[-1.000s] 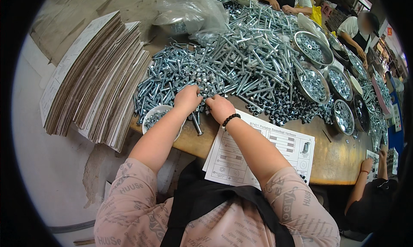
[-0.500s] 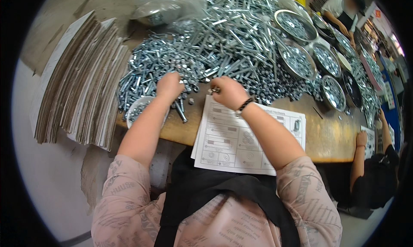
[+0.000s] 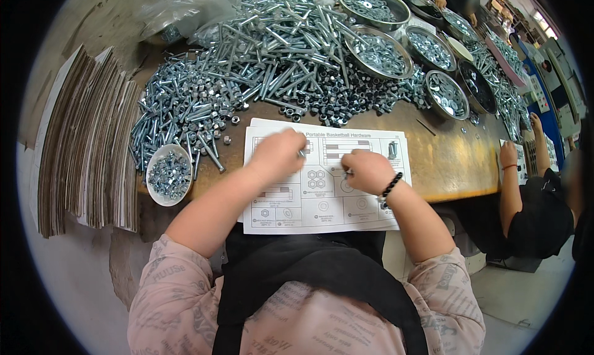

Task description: The person sorts metal fasteners from a large pile on a table into designated sections on a printed instruction sheet. They pick bolts, nuts, and washers by hand and place them into specific areas on the sheet, occasionally adjusting the sheet's position.

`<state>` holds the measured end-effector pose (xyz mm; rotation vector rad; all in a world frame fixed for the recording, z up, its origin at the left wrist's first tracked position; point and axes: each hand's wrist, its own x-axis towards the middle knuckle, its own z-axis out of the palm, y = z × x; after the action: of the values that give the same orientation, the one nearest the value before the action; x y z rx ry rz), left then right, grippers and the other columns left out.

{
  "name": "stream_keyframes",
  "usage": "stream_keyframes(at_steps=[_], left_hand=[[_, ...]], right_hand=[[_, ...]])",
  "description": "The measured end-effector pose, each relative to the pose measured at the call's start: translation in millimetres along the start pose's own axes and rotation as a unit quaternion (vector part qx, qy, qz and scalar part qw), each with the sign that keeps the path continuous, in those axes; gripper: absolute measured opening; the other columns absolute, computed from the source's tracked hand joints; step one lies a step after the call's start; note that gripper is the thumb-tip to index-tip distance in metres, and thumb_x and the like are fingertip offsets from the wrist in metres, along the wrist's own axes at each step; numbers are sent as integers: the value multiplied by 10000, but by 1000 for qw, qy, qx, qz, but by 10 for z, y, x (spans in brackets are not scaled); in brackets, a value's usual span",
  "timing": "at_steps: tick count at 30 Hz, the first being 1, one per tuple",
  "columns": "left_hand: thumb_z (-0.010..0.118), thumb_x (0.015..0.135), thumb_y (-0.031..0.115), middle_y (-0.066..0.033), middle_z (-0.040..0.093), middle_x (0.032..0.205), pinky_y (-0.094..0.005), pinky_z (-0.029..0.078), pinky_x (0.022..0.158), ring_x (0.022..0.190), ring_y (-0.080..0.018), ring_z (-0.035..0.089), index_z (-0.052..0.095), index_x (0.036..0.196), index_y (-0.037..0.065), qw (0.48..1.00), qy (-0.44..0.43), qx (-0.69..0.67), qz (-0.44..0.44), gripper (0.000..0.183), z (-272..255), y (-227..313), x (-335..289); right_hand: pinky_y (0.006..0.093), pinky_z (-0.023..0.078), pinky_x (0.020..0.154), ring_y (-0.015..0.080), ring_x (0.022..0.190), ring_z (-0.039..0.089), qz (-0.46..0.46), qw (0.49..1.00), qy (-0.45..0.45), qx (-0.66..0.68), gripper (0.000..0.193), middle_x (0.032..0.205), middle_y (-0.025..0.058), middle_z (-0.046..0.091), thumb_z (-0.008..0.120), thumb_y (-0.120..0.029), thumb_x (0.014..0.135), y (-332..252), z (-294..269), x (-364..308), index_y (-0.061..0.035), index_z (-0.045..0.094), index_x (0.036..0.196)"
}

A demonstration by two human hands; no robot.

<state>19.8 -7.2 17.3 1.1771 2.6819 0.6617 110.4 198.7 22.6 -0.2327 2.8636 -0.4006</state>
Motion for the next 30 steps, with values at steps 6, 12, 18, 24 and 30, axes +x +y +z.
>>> stream_keyframes(at_steps=[6, 12, 18, 24, 30], left_hand=[[638, 708, 175, -128, 562, 834, -384, 459, 721, 805, -303, 562, 575, 817, 57, 997, -82, 5, 4, 173, 315, 180, -17], [673, 689, 172, -111, 557, 868, -368, 456, 719, 814, -294, 554, 576, 877, 61, 995, -77, -54, -21, 239, 232, 170, -257], [680, 668, 77, -94, 509, 946, -323, 462, 745, 824, -240, 552, 548, 974, 57, 989, -66, -130, 11, 334, 429, 146, -450], [705, 623, 17, -85, 488, 988, -305, 464, 746, 801, -187, 557, 504, 1031, 46, 982, -43, -185, 5, 456, 403, 171, -420], [708, 609, 25, -65, 517, 910, -331, 429, 740, 775, -198, 561, 503, 945, 61, 986, 12, -148, 71, 396, 524, 123, -283]], right_hand=[[390, 480, 681, 305, 799, 581, -2, 999, -15, 30, 119, 864, 131, 581, 551, -118, 724, -195, 186, 129, -58, 569, 824], [372, 463, 700, 302, 799, 558, -21, 982, 54, 182, 153, 851, 121, 565, 599, -147, 740, -60, 286, -134, -55, 580, 861], [359, 464, 678, 289, 780, 562, 4, 965, 96, 244, 234, 858, 105, 556, 664, -197, 720, -172, 559, -157, -66, 573, 891], [358, 469, 651, 283, 751, 574, 38, 978, 73, 190, 303, 865, 91, 564, 711, -212, 676, -124, 451, -224, -81, 560, 904], [369, 470, 653, 296, 774, 574, 39, 979, 112, 163, 378, 890, 103, 568, 710, -213, 671, -200, 513, -89, -89, 534, 981]])
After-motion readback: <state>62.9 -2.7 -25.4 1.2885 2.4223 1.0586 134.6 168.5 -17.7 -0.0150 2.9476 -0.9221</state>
